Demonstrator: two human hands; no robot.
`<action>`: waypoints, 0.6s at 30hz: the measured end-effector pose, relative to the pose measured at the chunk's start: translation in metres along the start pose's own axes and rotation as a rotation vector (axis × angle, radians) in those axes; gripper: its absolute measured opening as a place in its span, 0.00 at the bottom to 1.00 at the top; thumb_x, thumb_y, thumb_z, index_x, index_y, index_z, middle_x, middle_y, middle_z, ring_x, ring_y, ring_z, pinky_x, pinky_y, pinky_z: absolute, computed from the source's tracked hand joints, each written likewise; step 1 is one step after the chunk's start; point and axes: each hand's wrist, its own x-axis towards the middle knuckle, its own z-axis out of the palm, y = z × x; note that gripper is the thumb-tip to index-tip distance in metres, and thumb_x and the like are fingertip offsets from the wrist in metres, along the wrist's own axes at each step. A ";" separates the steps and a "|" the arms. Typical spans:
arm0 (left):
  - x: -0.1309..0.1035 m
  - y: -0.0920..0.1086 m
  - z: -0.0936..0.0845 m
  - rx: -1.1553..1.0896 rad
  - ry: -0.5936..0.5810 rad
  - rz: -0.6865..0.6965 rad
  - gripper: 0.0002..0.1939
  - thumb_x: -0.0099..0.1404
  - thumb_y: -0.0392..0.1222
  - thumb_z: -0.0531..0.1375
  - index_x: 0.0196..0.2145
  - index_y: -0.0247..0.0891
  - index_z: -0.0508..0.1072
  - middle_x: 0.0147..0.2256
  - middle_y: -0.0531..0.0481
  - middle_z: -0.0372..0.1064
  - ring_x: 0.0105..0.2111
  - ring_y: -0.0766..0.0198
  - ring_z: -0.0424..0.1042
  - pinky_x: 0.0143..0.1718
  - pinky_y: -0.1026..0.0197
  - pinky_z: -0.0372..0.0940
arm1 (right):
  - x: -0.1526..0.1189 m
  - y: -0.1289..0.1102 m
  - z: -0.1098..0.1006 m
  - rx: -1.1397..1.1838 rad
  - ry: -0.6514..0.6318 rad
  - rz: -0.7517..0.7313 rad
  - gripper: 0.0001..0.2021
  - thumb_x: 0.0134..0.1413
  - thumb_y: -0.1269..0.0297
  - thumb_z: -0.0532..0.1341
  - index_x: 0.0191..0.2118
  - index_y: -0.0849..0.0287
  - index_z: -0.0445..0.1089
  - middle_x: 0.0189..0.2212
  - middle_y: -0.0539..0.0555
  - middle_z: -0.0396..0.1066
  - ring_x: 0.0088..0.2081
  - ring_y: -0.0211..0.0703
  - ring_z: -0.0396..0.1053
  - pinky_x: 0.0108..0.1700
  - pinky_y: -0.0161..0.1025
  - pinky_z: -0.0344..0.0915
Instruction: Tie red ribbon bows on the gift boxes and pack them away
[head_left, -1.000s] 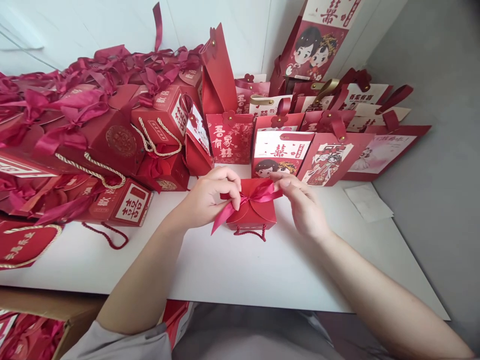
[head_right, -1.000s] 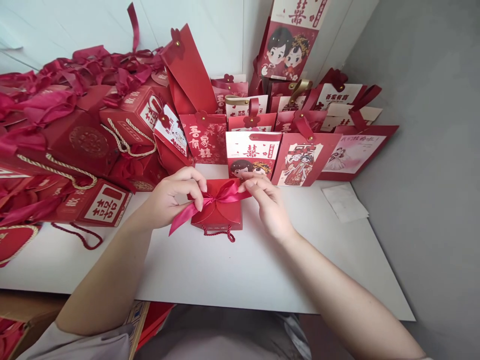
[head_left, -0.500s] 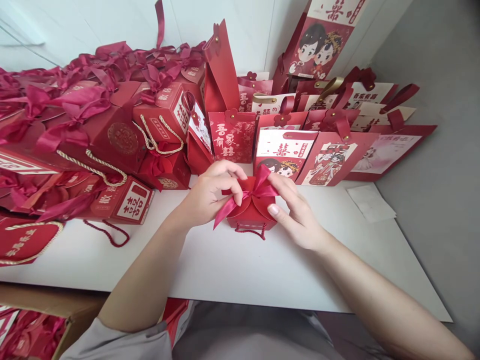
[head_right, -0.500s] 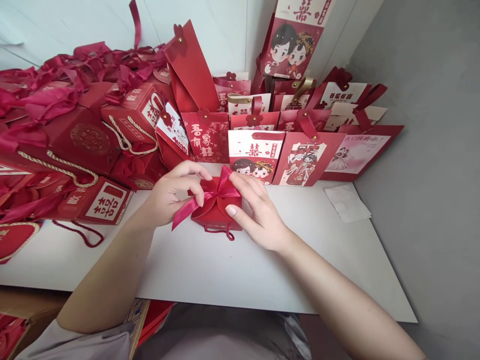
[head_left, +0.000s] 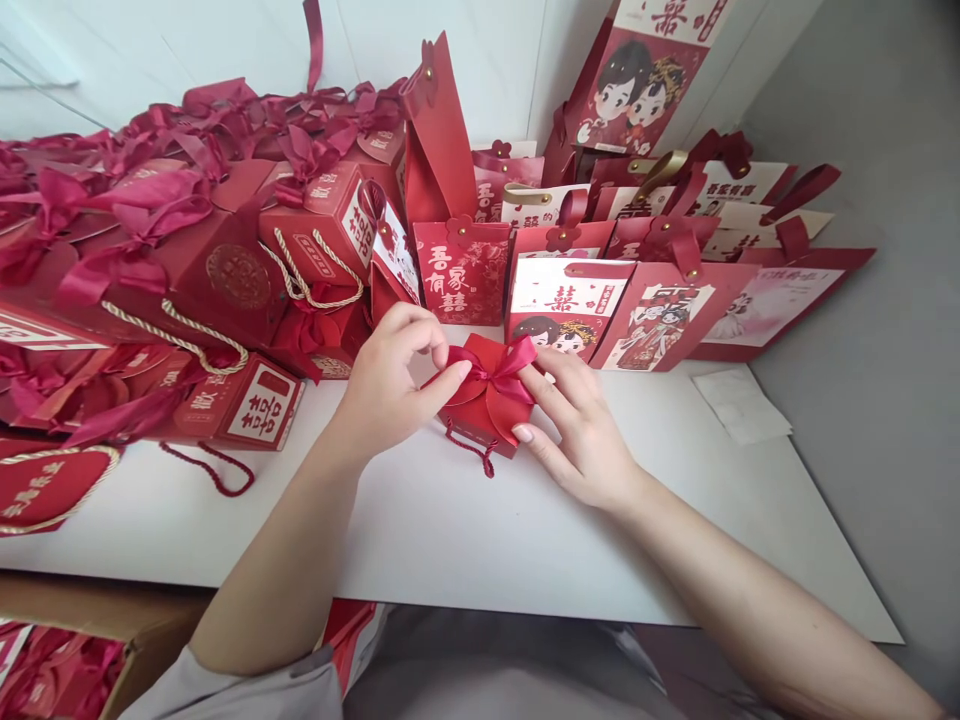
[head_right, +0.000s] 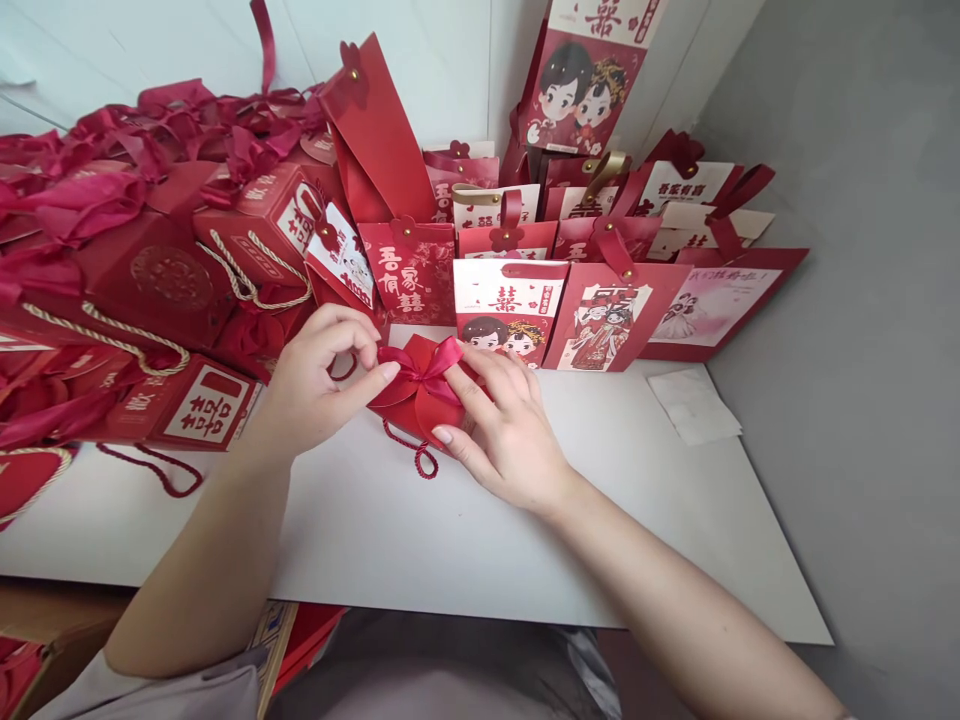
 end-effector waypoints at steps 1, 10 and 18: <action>0.000 -0.001 -0.001 0.007 -0.018 -0.014 0.08 0.62 0.36 0.64 0.29 0.37 0.67 0.39 0.50 0.65 0.36 0.65 0.67 0.39 0.61 0.62 | 0.000 0.000 0.000 -0.015 -0.007 -0.004 0.28 0.71 0.54 0.53 0.71 0.54 0.53 0.65 0.65 0.61 0.65 0.61 0.59 0.66 0.65 0.55; 0.003 -0.013 0.002 -0.178 -0.171 -0.114 0.06 0.62 0.42 0.66 0.31 0.38 0.76 0.36 0.52 0.68 0.33 0.67 0.68 0.38 0.62 0.63 | 0.000 0.000 -0.002 -0.063 -0.046 0.012 0.24 0.72 0.55 0.52 0.67 0.59 0.58 0.62 0.65 0.67 0.66 0.59 0.61 0.70 0.63 0.48; 0.004 -0.012 0.010 -0.216 -0.214 -0.135 0.10 0.64 0.40 0.63 0.25 0.36 0.69 0.32 0.53 0.65 0.32 0.68 0.65 0.35 0.64 0.62 | 0.001 -0.003 -0.001 -0.072 -0.097 0.067 0.28 0.73 0.52 0.48 0.71 0.60 0.50 0.66 0.65 0.64 0.69 0.59 0.57 0.70 0.63 0.47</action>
